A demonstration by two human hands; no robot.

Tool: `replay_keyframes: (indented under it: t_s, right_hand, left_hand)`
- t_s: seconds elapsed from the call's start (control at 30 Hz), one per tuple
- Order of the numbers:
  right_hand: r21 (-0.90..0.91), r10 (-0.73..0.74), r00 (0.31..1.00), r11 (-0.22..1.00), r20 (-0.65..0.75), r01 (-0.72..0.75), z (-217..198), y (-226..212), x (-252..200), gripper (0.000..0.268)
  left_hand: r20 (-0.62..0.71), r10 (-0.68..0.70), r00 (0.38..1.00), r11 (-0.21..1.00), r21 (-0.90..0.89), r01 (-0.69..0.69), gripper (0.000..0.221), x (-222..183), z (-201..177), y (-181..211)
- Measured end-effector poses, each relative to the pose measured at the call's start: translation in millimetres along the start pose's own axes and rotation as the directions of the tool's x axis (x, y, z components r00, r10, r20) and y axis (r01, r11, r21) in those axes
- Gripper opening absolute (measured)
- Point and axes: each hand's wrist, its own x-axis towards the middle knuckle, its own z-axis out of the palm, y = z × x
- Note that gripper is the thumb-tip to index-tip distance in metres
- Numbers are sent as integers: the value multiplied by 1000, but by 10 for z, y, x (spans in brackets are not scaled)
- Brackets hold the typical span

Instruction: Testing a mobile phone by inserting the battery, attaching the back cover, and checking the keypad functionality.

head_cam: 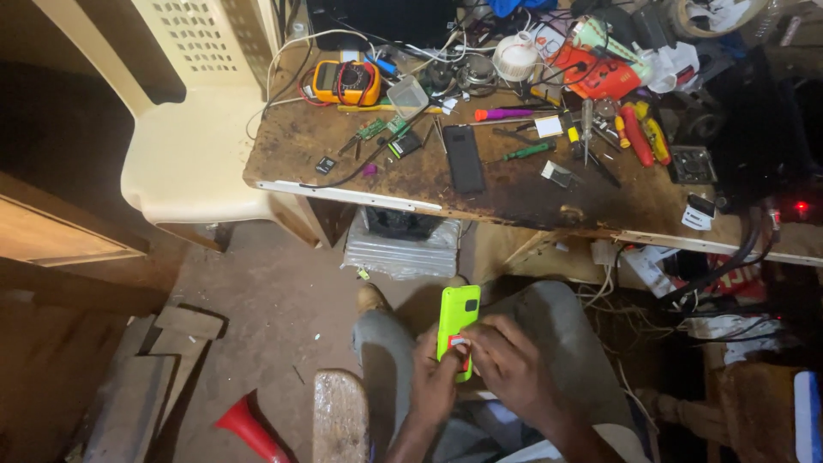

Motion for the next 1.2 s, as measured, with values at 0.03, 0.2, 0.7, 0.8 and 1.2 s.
replay_keyframes:
  t_s: [0.03, 0.2, 0.7, 0.8, 1.2]
  right_hand:
    - [-32, -5, 1000, 999, 16, 5, -4, -5, 0, 14]
    - [-171, -91, 993, 982, -76, 77, 32, -19, 16, 13]
    - [-15, 190, 937, 981, 293, -194, -133, 44, 92, 10]
    - [-18, 224, 928, 973, 297, -229, -98, 92, 43, 13]
    - [71, 122, 957, 987, 265, -145, -193, 128, 150, 7]
  left_hand:
    - [24, 19, 1000, 999, -51, -17, 11, 2, 5, 22]
    - [76, -15, 997, 976, -216, 32, 13, -12, 23, -14]
    - [72, 0, 997, 1000, -9, 1, 33, 32, 6, 47]
    - [67, -80, 995, 996, -43, 83, 38, 36, 13, 54]
    - [87, -96, 991, 995, 8, 96, 24, -7, 39, 2]
